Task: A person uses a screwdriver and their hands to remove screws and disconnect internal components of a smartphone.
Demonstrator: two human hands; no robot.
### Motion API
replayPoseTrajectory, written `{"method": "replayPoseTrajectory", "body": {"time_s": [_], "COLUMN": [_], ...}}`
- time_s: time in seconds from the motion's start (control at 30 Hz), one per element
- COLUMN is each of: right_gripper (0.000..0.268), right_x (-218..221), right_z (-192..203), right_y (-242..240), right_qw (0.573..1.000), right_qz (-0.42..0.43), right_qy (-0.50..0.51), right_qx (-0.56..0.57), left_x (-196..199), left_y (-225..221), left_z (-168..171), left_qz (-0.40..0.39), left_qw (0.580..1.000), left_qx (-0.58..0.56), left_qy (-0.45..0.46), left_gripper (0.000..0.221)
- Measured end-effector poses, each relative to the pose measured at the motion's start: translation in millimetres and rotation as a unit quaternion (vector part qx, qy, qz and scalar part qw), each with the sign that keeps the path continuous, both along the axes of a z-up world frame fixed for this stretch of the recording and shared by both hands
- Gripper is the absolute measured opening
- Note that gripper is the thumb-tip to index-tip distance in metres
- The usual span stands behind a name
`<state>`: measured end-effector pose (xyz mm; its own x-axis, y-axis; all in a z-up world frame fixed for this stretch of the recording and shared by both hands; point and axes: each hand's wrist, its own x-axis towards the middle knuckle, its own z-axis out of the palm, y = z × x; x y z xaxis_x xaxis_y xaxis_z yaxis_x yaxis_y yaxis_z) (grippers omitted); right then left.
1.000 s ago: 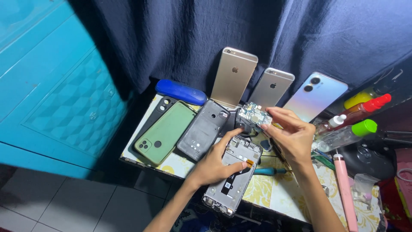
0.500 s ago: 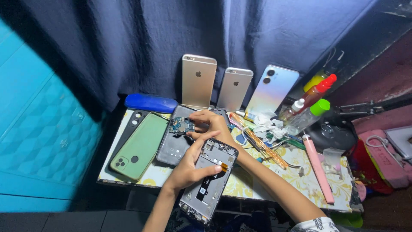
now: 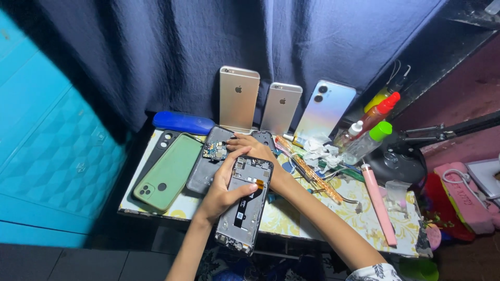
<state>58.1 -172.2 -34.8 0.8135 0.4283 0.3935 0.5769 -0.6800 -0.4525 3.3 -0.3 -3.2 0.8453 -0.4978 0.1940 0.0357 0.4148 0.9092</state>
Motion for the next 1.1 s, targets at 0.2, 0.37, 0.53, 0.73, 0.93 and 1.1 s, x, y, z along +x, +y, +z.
{"method": "replayPoseTrajectory", "body": {"time_s": [0.2,0.37,0.53,0.73,0.93,1.1], "right_gripper": [0.033,0.036,0.028,0.031,0.031,0.028], "right_x": [-14.3,-22.4,-91.4,-164.9,-173.9,-171.5], "right_z": [16.8,43.3,87.2,86.8,76.0,78.4], "right_y": [4.5,-28.1,-65.6,-44.4,-52.6,-68.6], "right_qw": [0.997,0.998,0.965,0.959,0.974,0.967], "right_qz": [-0.024,-0.055,-0.143,-0.115,-0.120,-0.145], "right_qy": [0.032,-0.023,0.012,0.009,-0.084,-0.151], "right_qx": [-0.063,0.030,0.220,0.257,0.172,0.144], "left_x": [-6.5,-0.5,-4.7,-16.6,-39.5,-40.2], "left_y": [-1.4,5.4,1.0,-13.4,-34.0,-60.7], "left_z": [-4.2,-2.3,3.6,7.4,42.3,55.7], "left_qz": [0.006,0.024,0.036,0.052,0.033,0.041], "left_qw": [1.000,1.000,0.998,0.991,0.969,0.957], "left_qx": [-0.013,-0.006,0.024,0.087,0.202,0.238], "left_qy": [0.001,-0.018,-0.035,-0.083,-0.135,-0.159], "left_gripper": [0.086,0.086,0.086,0.088,0.074,0.075]}}
